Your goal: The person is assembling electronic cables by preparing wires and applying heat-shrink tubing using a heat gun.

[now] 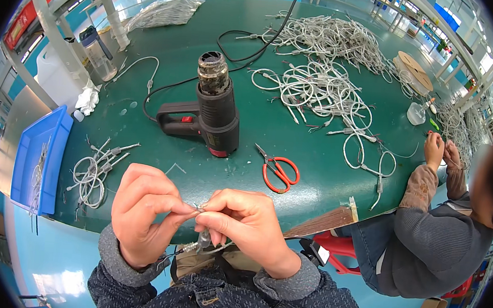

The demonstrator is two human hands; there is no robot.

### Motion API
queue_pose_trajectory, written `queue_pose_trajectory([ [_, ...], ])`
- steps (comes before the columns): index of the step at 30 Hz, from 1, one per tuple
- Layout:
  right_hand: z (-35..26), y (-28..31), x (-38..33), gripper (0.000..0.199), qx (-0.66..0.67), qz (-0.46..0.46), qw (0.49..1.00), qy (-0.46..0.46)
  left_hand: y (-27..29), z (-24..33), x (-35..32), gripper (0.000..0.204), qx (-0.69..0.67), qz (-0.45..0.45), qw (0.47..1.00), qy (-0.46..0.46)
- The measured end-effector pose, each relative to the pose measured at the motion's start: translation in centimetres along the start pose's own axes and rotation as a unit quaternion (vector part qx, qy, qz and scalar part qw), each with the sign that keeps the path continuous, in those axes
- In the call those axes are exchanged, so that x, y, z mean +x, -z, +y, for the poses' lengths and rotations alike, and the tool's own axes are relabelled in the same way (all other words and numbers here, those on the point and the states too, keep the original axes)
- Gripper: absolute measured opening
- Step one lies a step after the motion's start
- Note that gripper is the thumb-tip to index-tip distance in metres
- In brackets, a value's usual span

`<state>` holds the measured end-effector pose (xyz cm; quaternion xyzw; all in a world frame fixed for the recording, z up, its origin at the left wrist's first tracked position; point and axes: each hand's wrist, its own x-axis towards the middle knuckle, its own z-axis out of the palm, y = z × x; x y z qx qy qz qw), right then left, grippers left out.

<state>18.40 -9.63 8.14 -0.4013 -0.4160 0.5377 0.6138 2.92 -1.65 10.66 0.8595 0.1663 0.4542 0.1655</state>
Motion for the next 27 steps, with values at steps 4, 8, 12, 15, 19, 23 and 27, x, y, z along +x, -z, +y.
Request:
queue_pose_trajectory([
  [4, 0.31, -0.01, -0.09, 0.008, 0.034, 0.016, 0.999, -0.018, 0.23, -0.04, -0.07, 0.029, 0.02, -0.016, 0.999, -0.02],
  [8, 0.42, 0.07, -0.04, 0.009, 0.059, 0.009, 0.998, -0.028, 0.22, -0.33, -0.46, 0.03, 0.008, -0.008, 0.999, -0.031],
  [12, 0.61, -0.04, 0.1, 0.011, 0.085, 0.003, 0.996, -0.029, -0.27, -0.54, -0.72, 0.03, -0.023, 0.023, 0.999, -0.005],
  [15, 0.57, -0.08, 0.11, 0.01, 0.083, 0.002, 0.996, -0.028, -0.32, -0.48, -0.59, 0.029, -0.031, 0.033, 0.999, 0.012],
  [19, 0.7, -0.08, 0.15, 0.01, 0.084, 0.013, 0.996, -0.031, -0.21, -0.48, -0.18, 0.029, -0.023, 0.025, 0.999, 0.017],
  [23, 0.42, 0.14, 0.35, 0.009, 0.072, -0.002, 0.996, -0.053, -0.01, -0.59, -0.13, 0.028, -0.022, 0.008, 1.0, 0.011],
  [27, 0.72, 0.61, 0.37, 0.005, 0.072, -0.027, 0.996, -0.046, 0.03, -0.83, -0.08, 0.027, -0.019, -0.005, 1.0, -0.002],
])
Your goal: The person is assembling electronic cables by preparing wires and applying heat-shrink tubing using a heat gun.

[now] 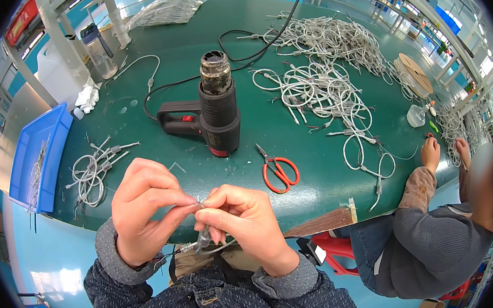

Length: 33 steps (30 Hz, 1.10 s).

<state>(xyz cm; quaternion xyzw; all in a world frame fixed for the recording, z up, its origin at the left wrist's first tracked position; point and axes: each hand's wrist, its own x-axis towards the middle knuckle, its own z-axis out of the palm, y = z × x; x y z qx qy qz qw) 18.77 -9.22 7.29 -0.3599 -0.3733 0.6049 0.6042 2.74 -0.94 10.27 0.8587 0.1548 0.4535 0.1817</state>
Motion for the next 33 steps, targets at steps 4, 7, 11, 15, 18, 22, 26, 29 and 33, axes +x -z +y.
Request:
queue_pose_trajectory([
  [4, -0.1, -0.3, 0.1, 0.004, -0.01, 0.018, 1.0, -0.011, 0.0, 0.2, 0.3, 0.023, 0.015, 0.0, 1.0, 0.004],
  [7, 0.2, -0.5, 0.0, 0.003, -0.041, 0.043, 0.998, 0.037, -0.4, 0.5, 0.4, 0.02, 0.023, -0.002, 0.999, 0.027],
  [11, 0.7, -1.2, 0.0, 0.005, -0.17, 0.083, 0.97, 0.155, -1.0, 0.3, 0.0, 0.019, -0.035, 0.022, 0.996, 0.076],
  [15, 1.3, -1.3, 0.4, 0.006, -0.225, 0.099, 0.946, 0.211, -0.9, 0.2, -0.3, 0.018, -0.121, 0.006, 0.983, 0.136],
  [18, 1.4, -1.3, 0.5, 0.004, -0.188, 0.119, 0.955, 0.196, -0.7, 0.7, -0.2, 0.017, -0.004, 0.018, 0.997, 0.069],
  [22, 1.3, -0.9, 0.7, 0.008, -0.087, 0.143, 0.977, 0.134, -0.3, 0.8, -0.5, 0.016, 0.0, -0.001, 0.998, 0.057],
  [26, 1.4, -0.5, 0.8, 0.015, -0.028, 0.098, 0.99, 0.093, 0.3, 0.0, 0.1, 0.016, -0.082, 0.0, 0.986, 0.147],
  [29, 1.5, -0.5, 0.7, 0.019, -0.013, 0.065, 0.994, 0.085, 0.3, -0.1, 0.3, 0.018, -0.091, -0.03, 0.986, 0.138],
  [33, 1.8, -0.8, 0.7, 0.02, 0.021, 0.035, 0.998, 0.05, 0.5, -0.1, -0.1, 0.021, -0.1, -0.059, 0.983, 0.139],
])
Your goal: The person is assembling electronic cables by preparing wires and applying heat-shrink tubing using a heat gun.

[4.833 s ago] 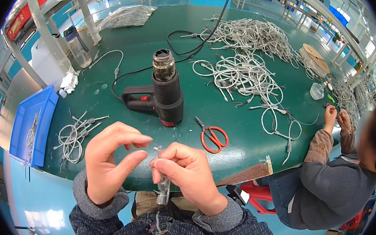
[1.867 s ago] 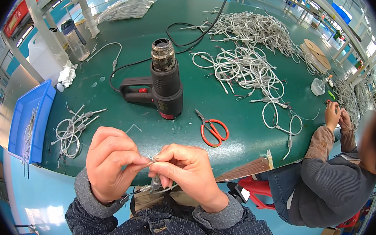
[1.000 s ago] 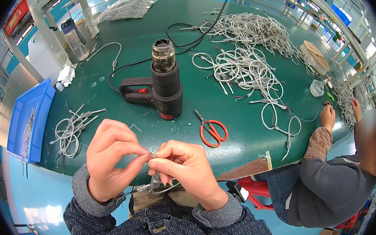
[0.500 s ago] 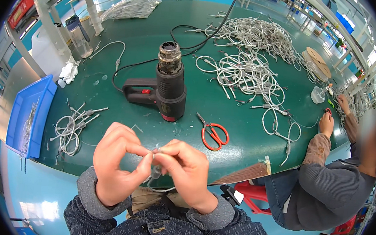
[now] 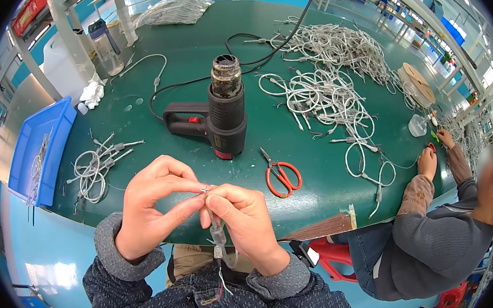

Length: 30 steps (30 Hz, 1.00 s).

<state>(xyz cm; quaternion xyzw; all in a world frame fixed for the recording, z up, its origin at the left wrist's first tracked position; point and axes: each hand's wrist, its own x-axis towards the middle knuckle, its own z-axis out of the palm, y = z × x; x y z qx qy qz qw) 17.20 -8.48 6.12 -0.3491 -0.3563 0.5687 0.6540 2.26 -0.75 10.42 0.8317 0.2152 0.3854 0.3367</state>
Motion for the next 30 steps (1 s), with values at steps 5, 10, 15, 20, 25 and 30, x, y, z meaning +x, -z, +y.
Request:
queue_pose_trajectory([
  [5, 0.8, 0.1, 0.3, 0.019, 0.057, -0.037, 0.997, -0.029, -0.1, -0.6, -0.9, 0.019, -0.084, 0.008, 0.996, 0.043],
  [10, 1.3, -0.7, 0.3, 0.017, 0.014, -0.055, 0.998, 0.007, -0.6, -0.8, -3.0, 0.012, -0.186, 0.045, 0.977, 0.095],
  [15, -0.7, 1.8, 1.0, 0.017, -0.046, -0.005, 0.996, 0.08, 3.3, 1.3, -6.0, 0.009, -0.263, 0.15, 0.944, 0.134],
  [20, -1.0, 2.8, 1.9, 0.013, -0.137, 0.032, 0.989, 0.039, 6.5, 2.5, -7.4, 0.003, -0.215, 0.245, 0.943, 0.063],
  [25, 1.9, 4.6, 4.0, 0.006, -0.398, 0.038, 0.915, 0.056, 6.2, -0.7, -7.1, 0.006, -0.129, 0.223, 0.953, 0.157],
  [30, 5.7, 5.4, 5.7, 0.012, -0.59, 0.017, 0.793, 0.153, 3.1, -5.2, -7.5, 0.013, -0.168, 0.153, 0.943, 0.241],
])
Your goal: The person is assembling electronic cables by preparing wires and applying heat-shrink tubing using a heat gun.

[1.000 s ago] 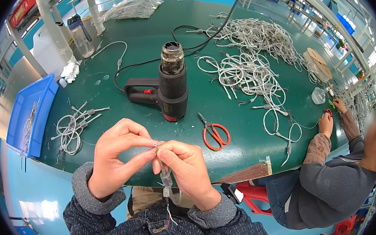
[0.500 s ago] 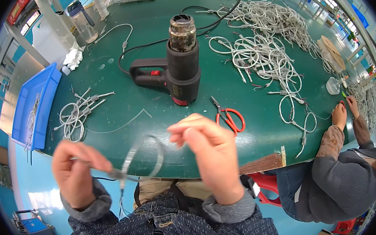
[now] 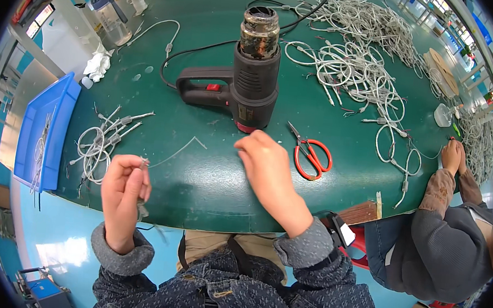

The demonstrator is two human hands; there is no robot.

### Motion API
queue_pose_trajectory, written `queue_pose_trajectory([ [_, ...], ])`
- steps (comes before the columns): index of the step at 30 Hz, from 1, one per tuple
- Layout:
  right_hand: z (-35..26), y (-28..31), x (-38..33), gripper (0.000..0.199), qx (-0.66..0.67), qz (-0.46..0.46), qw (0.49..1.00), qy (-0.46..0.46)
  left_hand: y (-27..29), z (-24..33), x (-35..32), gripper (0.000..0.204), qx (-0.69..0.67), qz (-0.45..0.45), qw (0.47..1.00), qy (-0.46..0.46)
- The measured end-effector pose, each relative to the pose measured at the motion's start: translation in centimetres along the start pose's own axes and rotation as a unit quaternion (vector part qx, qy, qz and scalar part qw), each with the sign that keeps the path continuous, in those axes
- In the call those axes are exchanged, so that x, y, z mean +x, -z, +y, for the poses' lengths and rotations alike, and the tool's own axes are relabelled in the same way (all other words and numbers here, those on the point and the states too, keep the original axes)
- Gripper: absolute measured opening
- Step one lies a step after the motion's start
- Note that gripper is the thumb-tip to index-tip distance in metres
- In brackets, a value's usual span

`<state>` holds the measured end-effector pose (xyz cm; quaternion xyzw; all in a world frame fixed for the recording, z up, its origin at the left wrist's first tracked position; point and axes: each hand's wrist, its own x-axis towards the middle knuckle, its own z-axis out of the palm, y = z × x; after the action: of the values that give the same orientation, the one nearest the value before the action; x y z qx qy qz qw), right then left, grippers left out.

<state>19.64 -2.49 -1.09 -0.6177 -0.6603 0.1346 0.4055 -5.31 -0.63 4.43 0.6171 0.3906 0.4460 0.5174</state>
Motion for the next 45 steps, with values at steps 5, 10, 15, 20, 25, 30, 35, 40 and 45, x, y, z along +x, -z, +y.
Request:
queue_pose_trajectory([
  [5, -0.9, -2.8, 1.3, 0.013, -0.078, -0.035, 0.996, 0.012, -0.4, -0.8, 0.2, 0.012, -0.017, -0.024, 0.999, 0.013],
  [10, -0.7, -3.4, 2.1, 0.011, -0.137, -0.031, 0.99, -0.008, -0.4, -0.7, 0.3, 0.012, -0.019, -0.033, 0.999, 0.009],
  [15, -0.7, -1.6, 1.1, 0.012, -0.1, 0.011, 0.995, -0.009, 0.2, -0.9, 0.2, 0.015, -0.024, -0.035, 0.999, 0.009],
  [20, -1.1, 1.5, -1.2, 0.013, -0.122, 0.018, 0.992, -0.027, 0.1, -1.0, 0.3, 0.015, -0.017, -0.046, 0.999, 0.007],
  [25, -0.6, 2.9, -3.2, 0.014, -0.112, 0.03, 0.99, -0.076, -1.0, -1.0, 0.2, 0.015, -0.003, -0.039, 0.999, 0.006],
  [30, 0.0, 3.3, -3.9, 0.013, -0.099, 0.04, 0.992, -0.06, -1.4, -1.5, 0.3, 0.013, 0.051, -0.064, 0.997, 0.004],
  [35, -0.4, 3.8, -4.9, 0.01, -0.074, 0.038, 0.993, -0.088, -2.4, -2.0, 0.6, 0.013, 0.143, -0.091, 0.983, -0.064],
  [40, -2.4, 3.9, -4.5, 0.009, -0.05, 0.002, 0.993, -0.108, -3.8, -3.5, 1.3, 0.015, 0.186, -0.051, 0.971, -0.144],
  [45, -3.4, 3.8, -4.7, 0.009, -0.036, -0.012, 0.996, -0.085, -5.4, -5.5, 2.6, 0.019, 0.183, -0.048, 0.969, -0.16],
])
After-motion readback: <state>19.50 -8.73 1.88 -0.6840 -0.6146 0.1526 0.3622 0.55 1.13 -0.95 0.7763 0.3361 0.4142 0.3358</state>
